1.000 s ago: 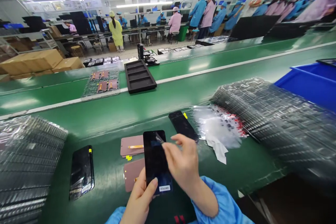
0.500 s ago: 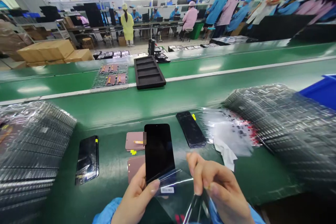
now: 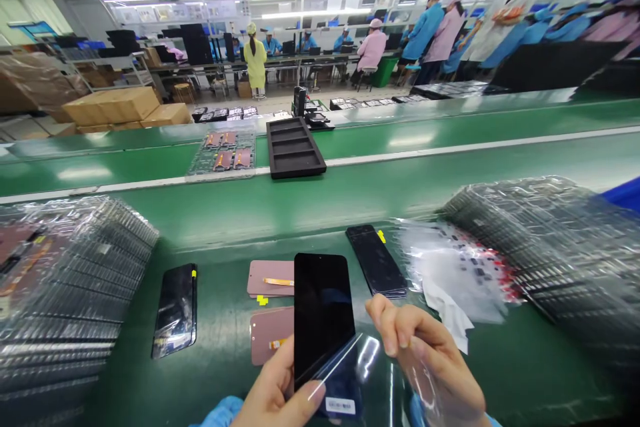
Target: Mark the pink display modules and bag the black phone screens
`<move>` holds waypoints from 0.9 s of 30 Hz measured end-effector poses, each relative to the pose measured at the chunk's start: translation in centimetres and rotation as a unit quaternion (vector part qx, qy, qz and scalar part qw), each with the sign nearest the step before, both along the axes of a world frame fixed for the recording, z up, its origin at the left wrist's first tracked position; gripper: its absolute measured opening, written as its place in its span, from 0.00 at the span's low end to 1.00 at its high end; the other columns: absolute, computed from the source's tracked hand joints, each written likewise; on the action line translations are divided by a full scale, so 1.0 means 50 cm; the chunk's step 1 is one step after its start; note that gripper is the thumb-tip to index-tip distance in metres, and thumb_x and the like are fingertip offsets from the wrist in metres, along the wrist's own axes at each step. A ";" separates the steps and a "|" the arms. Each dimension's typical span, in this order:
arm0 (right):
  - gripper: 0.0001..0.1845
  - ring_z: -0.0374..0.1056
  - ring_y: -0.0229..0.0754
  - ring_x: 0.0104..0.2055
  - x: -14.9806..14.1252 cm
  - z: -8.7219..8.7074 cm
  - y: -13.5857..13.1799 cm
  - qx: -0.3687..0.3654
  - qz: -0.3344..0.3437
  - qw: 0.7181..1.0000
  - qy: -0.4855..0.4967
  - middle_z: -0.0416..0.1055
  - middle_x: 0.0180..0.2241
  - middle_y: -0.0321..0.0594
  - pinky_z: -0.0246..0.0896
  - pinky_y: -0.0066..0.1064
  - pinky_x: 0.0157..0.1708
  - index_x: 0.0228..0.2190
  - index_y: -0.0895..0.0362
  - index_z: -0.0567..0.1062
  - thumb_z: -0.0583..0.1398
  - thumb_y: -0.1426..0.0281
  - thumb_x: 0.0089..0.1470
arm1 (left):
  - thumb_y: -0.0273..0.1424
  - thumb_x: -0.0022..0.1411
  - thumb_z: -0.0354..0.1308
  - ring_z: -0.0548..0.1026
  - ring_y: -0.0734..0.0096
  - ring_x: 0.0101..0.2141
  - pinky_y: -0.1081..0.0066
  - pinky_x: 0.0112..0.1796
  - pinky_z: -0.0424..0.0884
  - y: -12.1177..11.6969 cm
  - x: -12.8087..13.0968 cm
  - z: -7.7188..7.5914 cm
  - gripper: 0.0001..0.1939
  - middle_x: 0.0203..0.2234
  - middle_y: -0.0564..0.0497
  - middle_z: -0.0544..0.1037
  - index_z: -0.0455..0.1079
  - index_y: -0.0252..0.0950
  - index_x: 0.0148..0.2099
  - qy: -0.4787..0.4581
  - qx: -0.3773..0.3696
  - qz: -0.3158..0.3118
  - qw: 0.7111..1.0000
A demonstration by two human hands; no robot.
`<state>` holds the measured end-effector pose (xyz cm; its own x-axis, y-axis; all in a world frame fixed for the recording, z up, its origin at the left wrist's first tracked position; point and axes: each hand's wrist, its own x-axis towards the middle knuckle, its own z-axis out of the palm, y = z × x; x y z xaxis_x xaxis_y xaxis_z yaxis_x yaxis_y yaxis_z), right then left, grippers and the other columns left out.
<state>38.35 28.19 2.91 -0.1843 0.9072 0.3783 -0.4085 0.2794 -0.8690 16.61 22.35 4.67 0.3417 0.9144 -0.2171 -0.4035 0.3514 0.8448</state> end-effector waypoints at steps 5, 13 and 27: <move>0.13 0.55 0.44 0.28 -0.001 -0.006 0.001 -0.004 0.008 1.000 0.009 0.69 0.21 0.38 0.51 0.36 0.30 0.27 0.51 0.72 0.60 0.57 0.58 | 0.37 0.59 0.65 0.69 0.56 0.57 0.62 0.58 0.61 0.000 0.002 0.008 0.24 0.54 0.49 0.75 0.71 0.48 0.58 -0.005 0.002 -0.001 1.000; 0.11 0.55 0.43 0.29 -0.005 0.003 -0.003 -0.002 0.032 0.999 0.021 0.71 0.22 0.36 0.49 0.37 0.31 0.28 0.50 0.73 0.60 0.58 0.58 | 0.37 0.58 0.66 0.65 0.50 0.60 0.56 0.62 0.56 0.002 0.003 -0.016 0.25 0.57 0.47 0.73 0.71 0.45 0.58 -0.016 0.007 0.019 1.000; 0.14 0.58 0.42 0.27 0.002 0.005 -0.013 0.039 0.032 0.999 -0.011 0.74 0.22 0.37 0.53 0.36 0.30 0.27 0.52 0.71 0.59 0.57 0.60 | 0.38 0.58 0.66 0.69 0.51 0.57 0.58 0.57 0.65 -0.001 0.001 -0.025 0.26 0.56 0.45 0.74 0.70 0.44 0.59 0.016 0.001 0.043 0.999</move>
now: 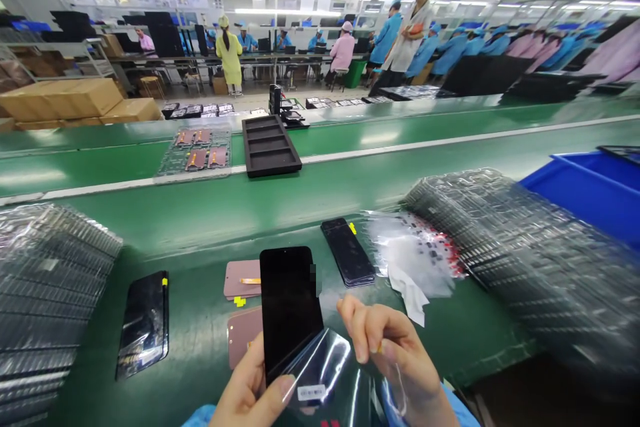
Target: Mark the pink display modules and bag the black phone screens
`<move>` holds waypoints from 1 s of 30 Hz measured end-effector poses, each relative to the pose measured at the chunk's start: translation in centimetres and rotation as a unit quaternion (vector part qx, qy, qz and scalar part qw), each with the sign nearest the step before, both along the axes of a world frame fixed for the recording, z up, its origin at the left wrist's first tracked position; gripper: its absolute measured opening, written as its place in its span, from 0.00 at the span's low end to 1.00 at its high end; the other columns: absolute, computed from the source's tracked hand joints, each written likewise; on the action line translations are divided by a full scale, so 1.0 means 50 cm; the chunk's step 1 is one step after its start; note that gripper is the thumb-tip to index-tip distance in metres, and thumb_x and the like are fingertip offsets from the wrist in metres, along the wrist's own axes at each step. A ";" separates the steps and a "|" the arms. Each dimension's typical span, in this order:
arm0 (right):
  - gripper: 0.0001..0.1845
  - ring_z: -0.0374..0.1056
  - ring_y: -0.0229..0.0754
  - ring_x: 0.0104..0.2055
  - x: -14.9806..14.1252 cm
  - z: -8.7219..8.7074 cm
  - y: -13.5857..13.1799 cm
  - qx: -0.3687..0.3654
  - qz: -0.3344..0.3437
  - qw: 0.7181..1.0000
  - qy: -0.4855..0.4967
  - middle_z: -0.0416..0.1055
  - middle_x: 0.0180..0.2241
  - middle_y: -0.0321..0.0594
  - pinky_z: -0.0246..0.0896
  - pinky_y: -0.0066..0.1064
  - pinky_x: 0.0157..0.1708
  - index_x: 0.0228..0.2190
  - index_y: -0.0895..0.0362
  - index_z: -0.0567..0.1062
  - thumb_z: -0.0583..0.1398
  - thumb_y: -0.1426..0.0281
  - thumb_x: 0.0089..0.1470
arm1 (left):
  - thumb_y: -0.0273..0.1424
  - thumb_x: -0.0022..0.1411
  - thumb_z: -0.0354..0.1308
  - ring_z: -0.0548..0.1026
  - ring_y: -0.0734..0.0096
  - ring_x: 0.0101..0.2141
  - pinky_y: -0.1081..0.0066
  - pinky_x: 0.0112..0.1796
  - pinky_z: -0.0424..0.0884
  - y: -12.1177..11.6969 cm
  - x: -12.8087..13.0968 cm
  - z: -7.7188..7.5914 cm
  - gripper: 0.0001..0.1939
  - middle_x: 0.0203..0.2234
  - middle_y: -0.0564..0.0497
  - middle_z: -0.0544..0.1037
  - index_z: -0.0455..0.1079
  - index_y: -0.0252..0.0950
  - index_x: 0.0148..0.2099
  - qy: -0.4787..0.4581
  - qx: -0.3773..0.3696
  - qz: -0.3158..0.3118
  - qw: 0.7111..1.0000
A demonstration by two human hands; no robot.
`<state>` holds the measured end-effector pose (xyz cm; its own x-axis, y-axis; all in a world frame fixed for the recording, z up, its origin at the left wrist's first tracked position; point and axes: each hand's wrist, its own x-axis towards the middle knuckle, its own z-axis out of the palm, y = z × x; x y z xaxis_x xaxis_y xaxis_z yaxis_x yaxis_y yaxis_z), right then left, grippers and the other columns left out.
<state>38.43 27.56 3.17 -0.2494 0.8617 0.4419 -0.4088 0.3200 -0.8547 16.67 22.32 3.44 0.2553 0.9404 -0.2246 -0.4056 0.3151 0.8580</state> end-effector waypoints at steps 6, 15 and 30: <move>0.11 0.68 0.38 0.32 -0.066 0.042 -0.051 0.252 -0.025 0.929 -0.271 0.80 0.32 0.34 0.57 0.34 0.34 0.35 0.53 0.72 0.53 0.64 0.67 | 0.34 0.59 0.65 0.78 0.61 0.39 0.69 0.34 0.77 0.015 0.018 0.024 0.25 0.49 0.44 0.78 0.67 0.42 0.58 -0.030 -0.089 0.091 0.991; 0.10 0.69 0.34 0.27 -0.154 -0.007 -0.094 0.358 -0.049 0.851 -0.382 0.78 0.29 0.29 0.60 0.29 0.28 0.41 0.51 0.76 0.55 0.65 0.66 | 0.30 0.60 0.63 0.82 0.68 0.34 0.76 0.32 0.77 0.019 0.024 0.063 0.40 0.43 0.51 0.80 0.48 0.52 0.68 -0.066 -0.224 0.120 0.965; 0.23 0.74 0.36 0.40 -0.157 -0.016 -0.105 0.316 -0.011 0.855 -0.412 0.78 0.35 0.23 0.66 0.27 0.32 0.42 0.43 0.78 0.44 0.61 0.70 | 0.26 0.56 0.66 0.73 0.55 0.54 0.69 0.47 0.76 0.022 0.023 0.071 0.44 0.57 0.50 0.73 0.49 0.52 0.68 -0.133 -0.230 0.095 0.959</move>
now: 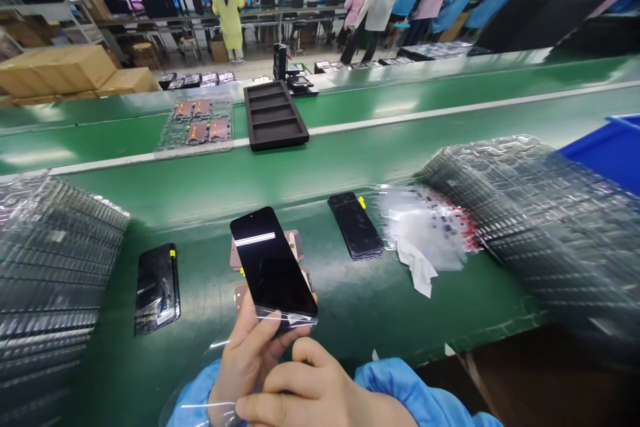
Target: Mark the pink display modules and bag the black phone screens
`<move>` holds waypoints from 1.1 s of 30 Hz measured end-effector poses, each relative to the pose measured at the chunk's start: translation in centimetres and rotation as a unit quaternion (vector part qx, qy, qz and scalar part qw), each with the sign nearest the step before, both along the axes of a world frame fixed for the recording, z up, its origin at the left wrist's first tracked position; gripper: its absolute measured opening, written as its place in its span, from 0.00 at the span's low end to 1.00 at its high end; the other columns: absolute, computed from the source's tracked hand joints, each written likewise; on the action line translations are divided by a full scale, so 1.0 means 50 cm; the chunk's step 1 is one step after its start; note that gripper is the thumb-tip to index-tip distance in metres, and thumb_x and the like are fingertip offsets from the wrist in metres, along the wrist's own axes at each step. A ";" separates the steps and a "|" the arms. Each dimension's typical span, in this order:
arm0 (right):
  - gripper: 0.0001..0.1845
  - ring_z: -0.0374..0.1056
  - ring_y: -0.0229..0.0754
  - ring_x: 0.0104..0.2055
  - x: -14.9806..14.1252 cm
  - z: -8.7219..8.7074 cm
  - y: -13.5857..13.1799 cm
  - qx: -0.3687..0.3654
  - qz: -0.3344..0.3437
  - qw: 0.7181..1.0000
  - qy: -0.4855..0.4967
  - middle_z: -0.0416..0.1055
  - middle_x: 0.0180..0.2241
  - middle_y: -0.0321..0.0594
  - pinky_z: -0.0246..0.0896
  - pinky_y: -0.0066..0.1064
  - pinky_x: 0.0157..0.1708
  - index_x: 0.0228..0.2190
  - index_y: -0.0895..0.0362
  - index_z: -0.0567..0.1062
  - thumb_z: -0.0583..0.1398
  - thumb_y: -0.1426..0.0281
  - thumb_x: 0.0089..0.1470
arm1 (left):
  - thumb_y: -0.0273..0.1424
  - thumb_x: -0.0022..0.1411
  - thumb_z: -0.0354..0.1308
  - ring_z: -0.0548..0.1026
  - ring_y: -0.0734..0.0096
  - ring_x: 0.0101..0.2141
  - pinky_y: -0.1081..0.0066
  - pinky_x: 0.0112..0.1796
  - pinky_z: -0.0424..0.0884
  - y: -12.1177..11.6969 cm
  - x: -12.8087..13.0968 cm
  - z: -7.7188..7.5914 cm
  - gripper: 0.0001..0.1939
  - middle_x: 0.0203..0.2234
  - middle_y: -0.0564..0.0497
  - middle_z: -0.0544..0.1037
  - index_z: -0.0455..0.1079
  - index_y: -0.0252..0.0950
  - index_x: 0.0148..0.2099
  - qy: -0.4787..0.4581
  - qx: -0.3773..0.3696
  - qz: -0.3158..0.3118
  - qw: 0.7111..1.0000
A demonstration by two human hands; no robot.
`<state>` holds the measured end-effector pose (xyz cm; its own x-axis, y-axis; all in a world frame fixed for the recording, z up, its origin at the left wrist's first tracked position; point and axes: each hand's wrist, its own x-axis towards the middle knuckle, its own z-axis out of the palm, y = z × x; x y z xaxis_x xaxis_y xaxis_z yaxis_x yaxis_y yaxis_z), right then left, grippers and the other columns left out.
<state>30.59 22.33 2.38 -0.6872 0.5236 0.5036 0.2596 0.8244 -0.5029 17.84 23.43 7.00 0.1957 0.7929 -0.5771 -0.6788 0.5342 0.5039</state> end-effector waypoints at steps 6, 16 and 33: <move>0.11 0.74 0.38 0.40 0.034 0.046 0.003 0.016 -0.004 0.999 0.033 0.79 0.40 0.27 0.66 0.30 0.37 0.45 0.45 0.76 0.55 0.64 0.65 | 0.30 0.57 0.66 0.76 0.53 0.50 0.62 0.48 0.76 -0.001 -0.002 -0.031 0.37 0.51 0.47 0.78 0.57 0.48 0.66 0.037 0.029 0.010 0.999; 0.22 0.70 0.51 0.45 0.154 0.000 0.128 -0.025 -0.413 0.905 0.102 0.73 0.46 0.49 0.63 0.46 0.49 0.55 0.53 0.68 0.58 0.63 0.60 | 0.40 0.58 0.65 0.72 0.55 0.54 0.65 0.50 0.71 0.009 -0.130 -0.065 0.24 0.52 0.47 0.77 0.72 0.41 0.56 0.260 0.068 0.082 0.960; 0.27 0.71 0.55 0.29 0.342 -0.126 0.282 -0.327 -0.558 0.730 -0.224 0.76 0.28 0.45 0.58 0.40 0.28 0.26 0.52 0.73 0.54 0.42 0.49 | 0.44 0.56 0.56 0.65 0.39 0.57 0.46 0.59 0.57 0.002 -0.442 -0.164 0.33 0.53 0.33 0.72 0.65 0.28 0.59 0.724 0.042 0.080 0.684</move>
